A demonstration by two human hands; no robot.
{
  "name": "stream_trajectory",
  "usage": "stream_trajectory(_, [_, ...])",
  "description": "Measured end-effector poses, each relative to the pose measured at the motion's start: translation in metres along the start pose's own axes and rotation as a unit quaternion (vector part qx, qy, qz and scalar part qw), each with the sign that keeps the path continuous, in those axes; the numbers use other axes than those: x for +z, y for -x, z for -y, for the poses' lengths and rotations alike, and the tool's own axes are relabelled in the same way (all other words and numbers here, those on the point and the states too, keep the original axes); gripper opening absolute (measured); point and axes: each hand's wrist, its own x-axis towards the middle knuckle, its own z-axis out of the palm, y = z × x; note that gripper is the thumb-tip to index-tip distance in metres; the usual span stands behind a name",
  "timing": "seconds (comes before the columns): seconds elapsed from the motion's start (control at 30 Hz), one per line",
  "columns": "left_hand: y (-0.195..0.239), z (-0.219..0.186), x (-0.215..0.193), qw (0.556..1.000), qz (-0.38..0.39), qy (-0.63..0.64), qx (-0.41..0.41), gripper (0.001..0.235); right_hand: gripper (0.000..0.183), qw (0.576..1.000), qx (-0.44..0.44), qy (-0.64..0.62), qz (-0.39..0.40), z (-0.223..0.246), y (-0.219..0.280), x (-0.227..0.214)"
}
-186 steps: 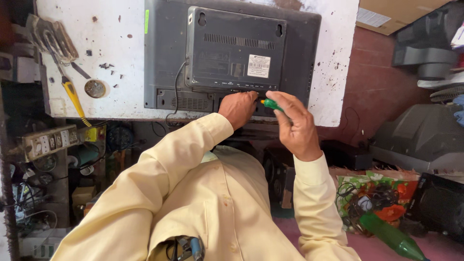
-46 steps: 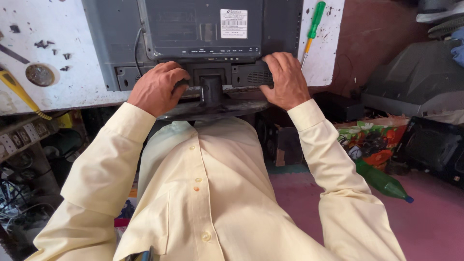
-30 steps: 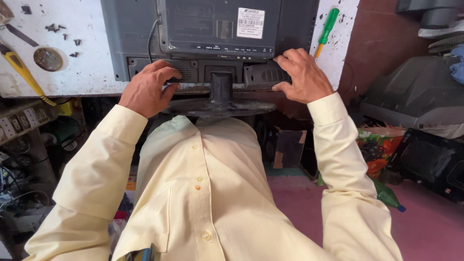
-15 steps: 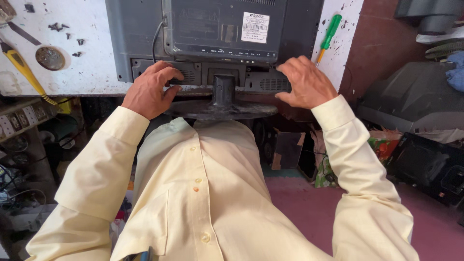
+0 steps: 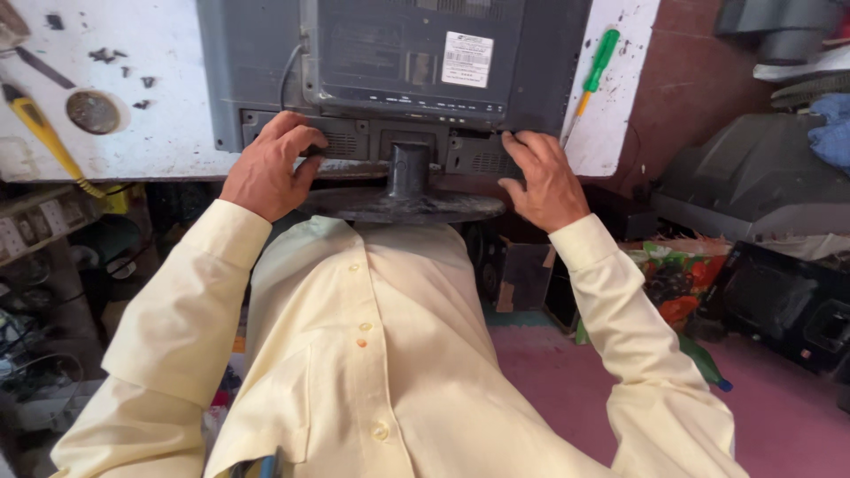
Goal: The person uses a green-handled screwdriver to remove multiple screws from the back of a CRT monitor. After removing the screws, the person detaches the rear cover, exposing the internal circuit board. The person then reattaches the cover and tightens the screws again.
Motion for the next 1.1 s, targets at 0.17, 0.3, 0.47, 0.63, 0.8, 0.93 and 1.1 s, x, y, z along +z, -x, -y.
stream_trajectory(0.17, [0.012,0.01,-0.018,0.99,-0.055,-0.13,0.028,0.061,0.046,0.995,0.042,-0.055,-0.069,0.02,-0.006,-0.006])
stream_trajectory(0.3, [0.006,0.014,-0.018,0.96,-0.014,-0.266,0.08,0.08,0.031,0.992,0.013,-0.089,-0.085,0.052,-0.019,-0.006])
stream_trajectory(0.47, [-0.007,0.011,-0.006,0.904,-0.05,-0.403,0.132,0.07,0.026,0.991,-0.039,-0.101,-0.073,0.089,-0.043,0.001])
stream_trajectory(0.63, [-0.018,0.014,-0.008,0.953,0.011,-0.297,0.064,0.077,0.023,0.989,-0.059,-0.118,-0.071,0.111,-0.059,0.007])
stream_trajectory(0.8, [-0.031,0.018,-0.019,0.97,0.016,-0.229,0.075,0.077,0.034,0.985,-0.101,-0.135,-0.047,0.139,-0.085,0.021])
stream_trajectory(0.93, [-0.034,0.02,-0.022,0.979,0.017,-0.192,0.069,0.069,0.057,0.99,-0.112,-0.088,-0.015,0.162,-0.109,0.039])
stream_trajectory(1.1, [-0.036,0.023,-0.021,0.988,-0.005,-0.145,0.058,0.061,0.052,0.994,-0.098,0.033,-0.022,0.174,-0.115,0.064])
